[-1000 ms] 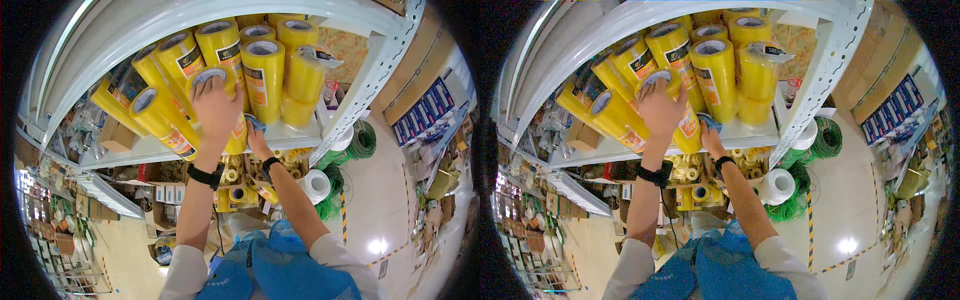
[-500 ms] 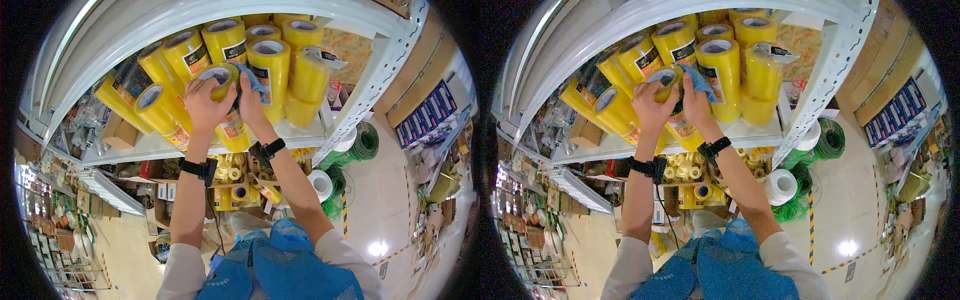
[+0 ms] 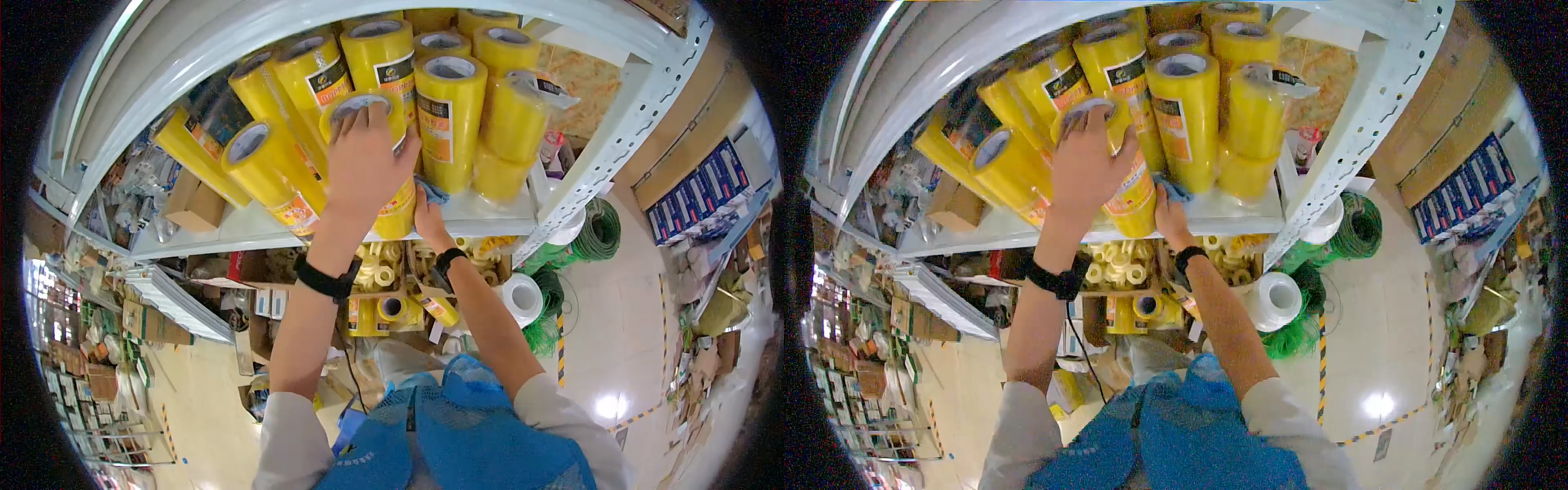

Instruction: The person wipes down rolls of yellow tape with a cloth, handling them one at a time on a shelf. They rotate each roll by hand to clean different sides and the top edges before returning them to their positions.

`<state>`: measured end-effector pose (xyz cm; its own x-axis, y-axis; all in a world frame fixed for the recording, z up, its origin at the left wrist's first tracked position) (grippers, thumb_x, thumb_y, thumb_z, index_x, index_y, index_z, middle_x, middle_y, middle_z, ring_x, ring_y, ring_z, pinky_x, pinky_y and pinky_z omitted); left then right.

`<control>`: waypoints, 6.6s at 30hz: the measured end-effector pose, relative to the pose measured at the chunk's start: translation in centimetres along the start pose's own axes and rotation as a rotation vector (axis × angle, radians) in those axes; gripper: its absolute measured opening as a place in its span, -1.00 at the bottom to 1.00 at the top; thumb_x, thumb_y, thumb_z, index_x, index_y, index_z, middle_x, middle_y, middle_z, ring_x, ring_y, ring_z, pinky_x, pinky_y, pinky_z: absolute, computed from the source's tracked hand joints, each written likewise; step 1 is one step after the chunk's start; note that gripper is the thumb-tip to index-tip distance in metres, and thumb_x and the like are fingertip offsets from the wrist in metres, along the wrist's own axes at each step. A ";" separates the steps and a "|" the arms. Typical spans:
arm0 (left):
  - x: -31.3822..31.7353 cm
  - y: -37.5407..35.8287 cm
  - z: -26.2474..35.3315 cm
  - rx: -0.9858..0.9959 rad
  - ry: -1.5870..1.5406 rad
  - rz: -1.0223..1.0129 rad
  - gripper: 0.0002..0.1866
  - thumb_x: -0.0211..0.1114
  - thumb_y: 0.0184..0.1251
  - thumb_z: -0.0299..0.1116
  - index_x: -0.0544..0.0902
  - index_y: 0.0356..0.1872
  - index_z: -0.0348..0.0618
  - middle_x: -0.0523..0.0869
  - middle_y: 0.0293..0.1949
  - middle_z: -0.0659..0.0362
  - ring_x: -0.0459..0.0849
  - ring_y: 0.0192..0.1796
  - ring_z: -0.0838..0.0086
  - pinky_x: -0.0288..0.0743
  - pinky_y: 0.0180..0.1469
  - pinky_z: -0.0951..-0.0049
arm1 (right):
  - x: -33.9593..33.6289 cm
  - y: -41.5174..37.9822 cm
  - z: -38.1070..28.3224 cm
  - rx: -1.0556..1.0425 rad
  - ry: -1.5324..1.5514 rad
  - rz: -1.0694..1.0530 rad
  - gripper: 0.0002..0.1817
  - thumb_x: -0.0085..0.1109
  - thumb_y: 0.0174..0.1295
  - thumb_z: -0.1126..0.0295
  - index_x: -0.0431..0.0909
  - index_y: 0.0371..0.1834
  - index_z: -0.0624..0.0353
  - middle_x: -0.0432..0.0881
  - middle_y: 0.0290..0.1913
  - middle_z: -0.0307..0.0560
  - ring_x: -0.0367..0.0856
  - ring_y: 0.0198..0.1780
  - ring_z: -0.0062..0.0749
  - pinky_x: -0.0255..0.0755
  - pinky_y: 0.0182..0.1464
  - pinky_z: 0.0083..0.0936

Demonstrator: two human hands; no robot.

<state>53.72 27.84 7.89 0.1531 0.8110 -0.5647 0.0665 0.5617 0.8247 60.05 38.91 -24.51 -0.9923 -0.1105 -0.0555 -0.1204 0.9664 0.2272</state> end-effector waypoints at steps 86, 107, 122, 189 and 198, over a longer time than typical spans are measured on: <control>-1.0 -0.3 -2.2 0.024 0.018 0.030 -0.76 0.24 0.35 -0.21 0.64 -0.35 -0.19 0.72 -0.41 -0.01 0.70 -0.31 0.09 0.49 -0.09 0.15 | 2.4 6.6 -16.8 -0.096 0.353 -0.313 -0.43 -0.29 0.57 0.10 0.18 0.45 0.28 0.47 0.24 0.29 0.47 0.23 0.05 0.28 0.34 -0.26; -0.1 -0.5 -6.7 -0.010 -0.272 0.032 -0.76 0.39 0.13 -0.17 0.61 -0.48 -0.10 0.71 -0.49 0.11 0.69 -0.43 0.16 0.56 -0.31 0.26 | 1.5 1.7 -18.5 -0.295 0.292 -0.019 -0.51 -0.21 0.57 0.12 0.41 0.27 0.31 0.55 0.17 0.21 0.48 0.18 -0.02 0.28 0.29 -0.30; 1.4 0.3 -1.4 -0.030 0.256 -0.049 -0.60 0.24 0.27 -0.03 0.61 -0.41 -0.25 0.69 -0.52 -0.03 0.71 -0.42 0.11 0.57 -0.18 0.16 | 3.9 1.6 -2.8 -0.053 0.104 -0.184 -0.50 -0.32 0.57 0.16 0.32 0.34 0.31 0.50 0.25 0.30 0.45 0.27 0.12 0.30 0.30 -0.16; 1.4 1.7 -0.1 -0.013 0.062 0.076 -0.74 0.26 0.26 -0.20 0.61 -0.43 -0.21 0.72 -0.39 0.02 0.67 -0.20 0.12 0.45 0.02 0.14 | 0.8 -2.0 -0.9 0.140 -0.003 -0.240 -0.44 -0.25 0.59 0.14 0.18 0.46 0.35 0.47 0.21 0.27 0.49 0.00 0.00 0.33 0.01 -0.12; 1.3 1.3 -2.3 -0.026 -0.088 0.096 -0.73 0.37 0.16 -0.18 0.59 -0.54 -0.15 0.67 -0.52 0.05 0.64 -0.45 0.08 0.52 -0.25 0.20 | -2.1 -2.9 -20.3 -0.230 0.298 -0.143 -0.43 -0.19 0.57 0.19 0.14 0.47 0.39 0.23 0.47 0.08 0.18 0.45 -0.16 -0.03 0.49 -0.33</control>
<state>51.78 29.94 8.17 0.2434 0.8445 -0.4770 0.0218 0.4869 0.8732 61.86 31.59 -5.34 -0.9260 -0.3350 0.1740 -0.2274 0.8629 0.4514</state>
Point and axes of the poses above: each hand's wrist, its own y-axis towards the middle knuckle, its own x-axis out of the palm, z = x × y, the point moved 7 cm from there along y, towards the middle knuckle
